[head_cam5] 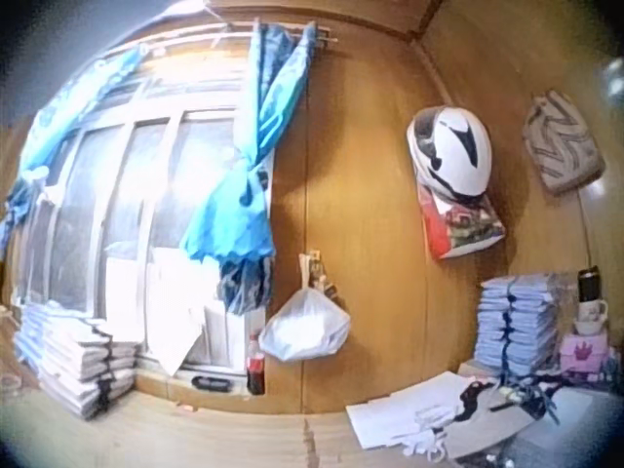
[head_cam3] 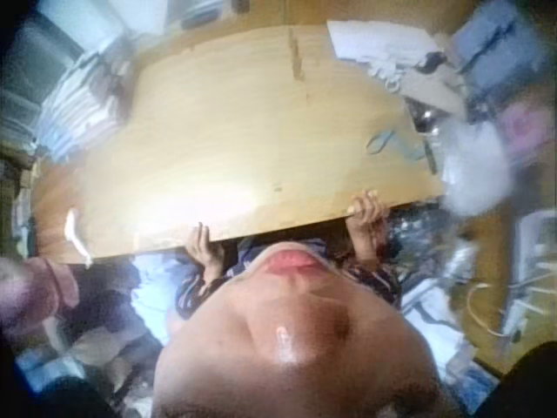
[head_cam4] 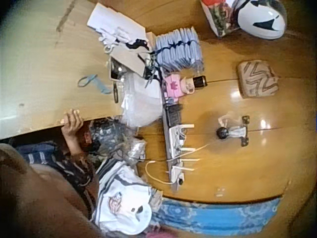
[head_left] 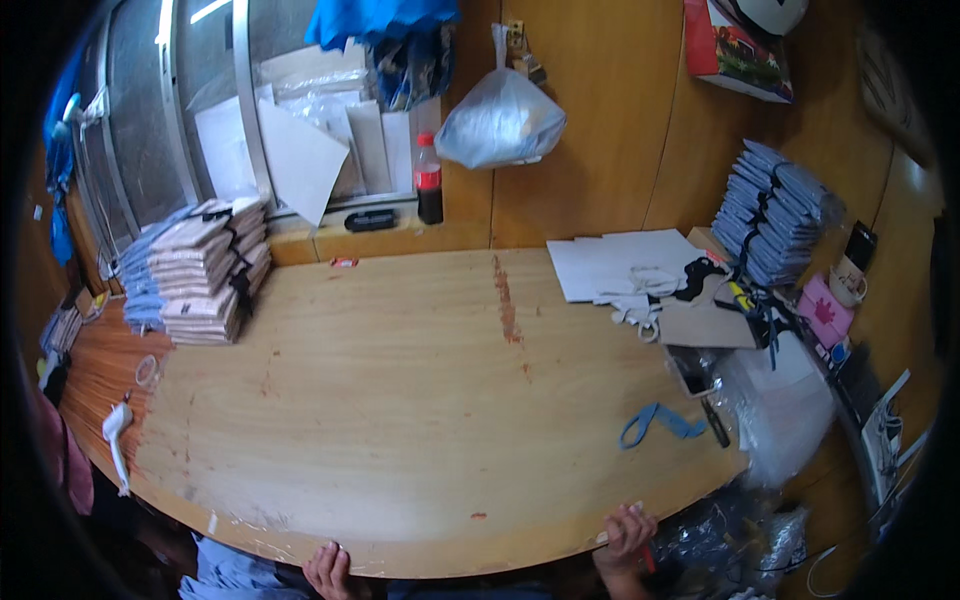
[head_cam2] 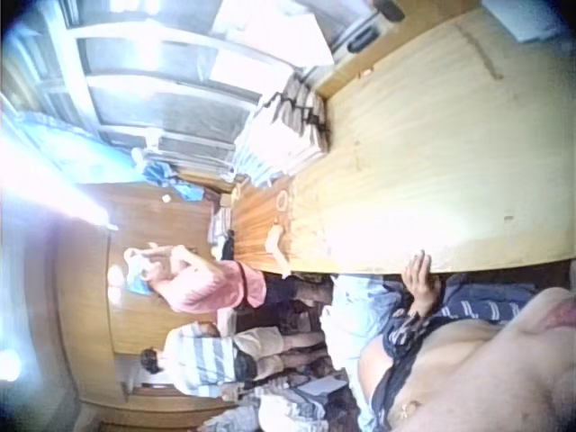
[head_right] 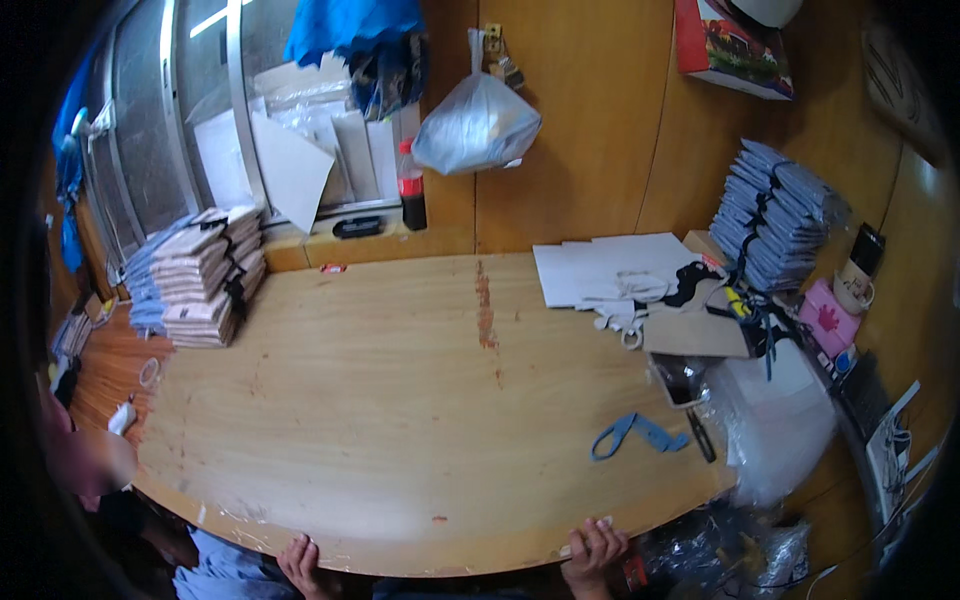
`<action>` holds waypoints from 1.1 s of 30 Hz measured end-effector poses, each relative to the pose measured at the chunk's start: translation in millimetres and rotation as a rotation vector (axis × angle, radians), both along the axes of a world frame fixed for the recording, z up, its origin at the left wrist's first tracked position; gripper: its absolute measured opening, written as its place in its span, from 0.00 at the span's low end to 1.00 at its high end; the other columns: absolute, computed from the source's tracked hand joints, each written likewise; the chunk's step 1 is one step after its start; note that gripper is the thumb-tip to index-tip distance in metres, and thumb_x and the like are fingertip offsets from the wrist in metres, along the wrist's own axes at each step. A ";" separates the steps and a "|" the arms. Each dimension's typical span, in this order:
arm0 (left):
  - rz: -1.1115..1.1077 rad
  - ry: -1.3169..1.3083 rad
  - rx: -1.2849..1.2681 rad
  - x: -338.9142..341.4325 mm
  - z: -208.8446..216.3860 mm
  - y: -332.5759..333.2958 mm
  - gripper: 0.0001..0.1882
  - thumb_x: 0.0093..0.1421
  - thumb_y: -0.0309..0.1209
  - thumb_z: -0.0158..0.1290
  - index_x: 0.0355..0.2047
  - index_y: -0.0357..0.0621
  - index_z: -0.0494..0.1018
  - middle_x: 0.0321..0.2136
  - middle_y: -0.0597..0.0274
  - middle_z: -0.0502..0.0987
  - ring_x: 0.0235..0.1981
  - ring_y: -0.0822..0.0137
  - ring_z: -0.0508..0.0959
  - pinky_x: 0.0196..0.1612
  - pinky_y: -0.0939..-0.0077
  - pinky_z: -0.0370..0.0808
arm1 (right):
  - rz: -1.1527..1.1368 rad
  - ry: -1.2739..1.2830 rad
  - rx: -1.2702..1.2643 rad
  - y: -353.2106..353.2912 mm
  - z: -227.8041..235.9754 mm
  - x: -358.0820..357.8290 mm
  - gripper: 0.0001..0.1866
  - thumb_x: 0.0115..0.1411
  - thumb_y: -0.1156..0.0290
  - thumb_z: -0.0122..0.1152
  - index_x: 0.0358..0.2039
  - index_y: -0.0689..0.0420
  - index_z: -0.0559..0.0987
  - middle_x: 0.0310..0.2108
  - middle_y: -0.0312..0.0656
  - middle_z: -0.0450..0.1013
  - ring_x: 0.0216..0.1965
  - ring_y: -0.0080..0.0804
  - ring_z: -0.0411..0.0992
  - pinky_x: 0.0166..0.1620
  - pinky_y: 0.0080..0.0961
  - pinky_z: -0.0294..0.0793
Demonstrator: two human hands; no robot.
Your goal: The person ties bundles of packaged shirts using blue ribbons, stacks them, and places the bundles on the floor.
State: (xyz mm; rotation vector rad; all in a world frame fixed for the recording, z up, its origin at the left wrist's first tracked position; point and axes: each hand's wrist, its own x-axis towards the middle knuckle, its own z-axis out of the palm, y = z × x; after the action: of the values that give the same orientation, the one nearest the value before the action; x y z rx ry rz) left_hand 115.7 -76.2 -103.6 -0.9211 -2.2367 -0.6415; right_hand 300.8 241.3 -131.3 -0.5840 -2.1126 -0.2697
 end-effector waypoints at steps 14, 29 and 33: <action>0.257 -0.250 0.027 14.7 17.7 11.9 0.11 0.47 0.27 0.46 0.33 0.39 0.64 0.39 0.53 0.66 0.41 0.57 0.64 0.41 0.67 0.63 | 0.014 -0.061 -0.352 -14.6 54.2 -4.4 0.09 0.51 0.68 0.44 0.31 0.53 0.70 0.37 0.41 0.65 0.43 0.40 0.60 0.44 0.40 0.56; 0.403 -0.819 0.568 -52.7 73.9 10.3 0.11 0.44 0.15 0.36 0.27 0.35 0.68 0.21 0.57 0.72 0.24 0.70 0.73 0.27 0.80 0.69 | 0.396 0.151 -0.507 192.3 173.4 -106.4 0.10 0.47 0.81 0.46 0.33 0.63 0.71 0.35 0.48 0.64 0.38 0.40 0.64 0.38 0.29 0.66; 0.315 -0.688 0.518 -103.2 114.1 -46.9 0.13 0.44 0.12 0.34 0.28 0.33 0.67 0.20 0.58 0.73 0.23 0.72 0.73 0.27 0.81 0.69 | 0.732 0.278 -1.159 125.0 152.7 -202.3 0.07 0.52 0.79 0.44 0.31 0.64 0.71 0.28 0.43 0.67 0.31 0.28 0.67 0.33 0.21 0.69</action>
State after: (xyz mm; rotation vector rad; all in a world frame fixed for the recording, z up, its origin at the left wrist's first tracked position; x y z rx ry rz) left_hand 12.5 -123.1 10.5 -0.0733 -2.4998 -1.4534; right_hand 98.5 366.4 21.4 -0.3778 -1.8883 1.4252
